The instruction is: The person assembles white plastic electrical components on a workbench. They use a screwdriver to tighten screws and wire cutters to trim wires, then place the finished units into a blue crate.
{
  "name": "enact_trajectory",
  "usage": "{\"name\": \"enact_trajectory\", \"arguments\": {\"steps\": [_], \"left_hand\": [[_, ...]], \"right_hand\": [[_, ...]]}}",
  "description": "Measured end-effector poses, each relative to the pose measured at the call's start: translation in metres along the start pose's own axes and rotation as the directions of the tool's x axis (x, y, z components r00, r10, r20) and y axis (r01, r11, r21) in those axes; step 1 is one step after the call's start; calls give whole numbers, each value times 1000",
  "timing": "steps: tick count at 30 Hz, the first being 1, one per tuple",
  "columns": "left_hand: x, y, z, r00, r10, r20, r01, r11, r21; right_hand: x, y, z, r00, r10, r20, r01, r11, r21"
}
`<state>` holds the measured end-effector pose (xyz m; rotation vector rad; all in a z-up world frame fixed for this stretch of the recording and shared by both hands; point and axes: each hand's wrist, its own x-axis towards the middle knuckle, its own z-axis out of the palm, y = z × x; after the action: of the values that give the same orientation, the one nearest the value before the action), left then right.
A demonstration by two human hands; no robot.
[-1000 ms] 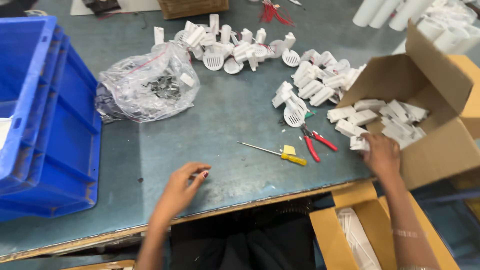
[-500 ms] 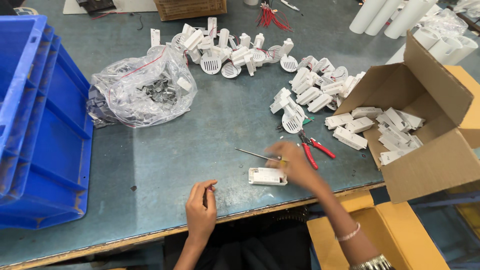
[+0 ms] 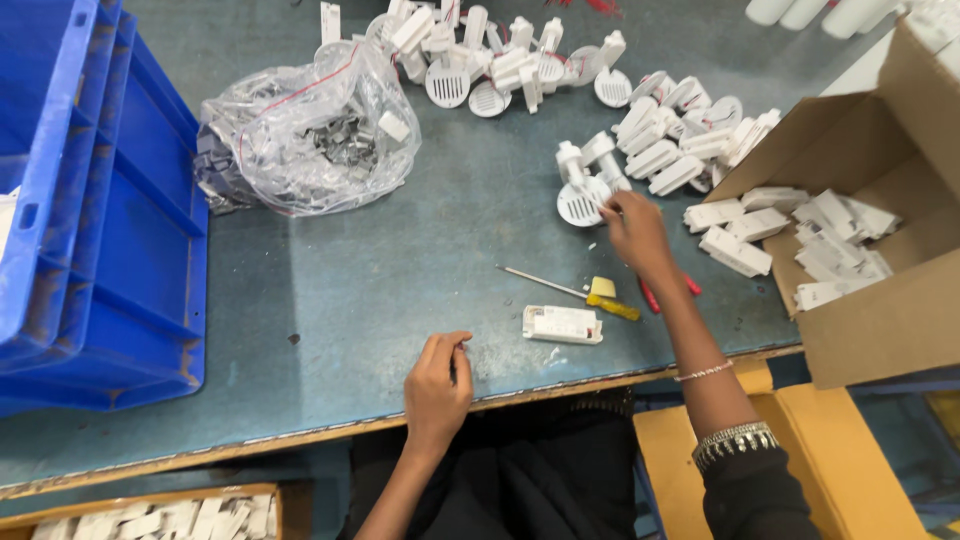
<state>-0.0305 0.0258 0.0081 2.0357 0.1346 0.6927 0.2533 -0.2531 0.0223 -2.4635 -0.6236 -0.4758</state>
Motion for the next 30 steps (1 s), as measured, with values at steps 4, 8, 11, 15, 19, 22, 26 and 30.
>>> {"name": "enact_trajectory", "arguments": {"steps": [4,8,11,15,19,22,26,30], "left_hand": [[1,1,-1,1000,-5,20,5,1000,20],[3,6,-3,997,-57,54,59,998,-35],[7,10,-8,998,-55,32,59,991,-120],[7,13,-13,997,71,2,-70,984,-165],[8,11,-8,974,221,46,-220,975,-44],[10,7,0,996,49,77,-44,997,-62],[2,2,5,1000,28,-1,-28,996,-82],[-4,0,-2,989,128,70,-122,989,-86]], "right_hand": [[-1,-81,32,983,-180,-20,182,978,99],[-21,-155,51,970,-235,65,218,956,199],[-52,-191,50,966,-231,119,191,940,283],[-87,-208,42,969,-241,60,206,915,347],[-118,-218,47,995,-92,-45,102,939,329],[-129,-222,52,989,-77,-127,113,945,308],[-134,-221,53,992,-37,-122,74,945,318],[-134,-221,51,990,-33,-139,77,942,326]]}}
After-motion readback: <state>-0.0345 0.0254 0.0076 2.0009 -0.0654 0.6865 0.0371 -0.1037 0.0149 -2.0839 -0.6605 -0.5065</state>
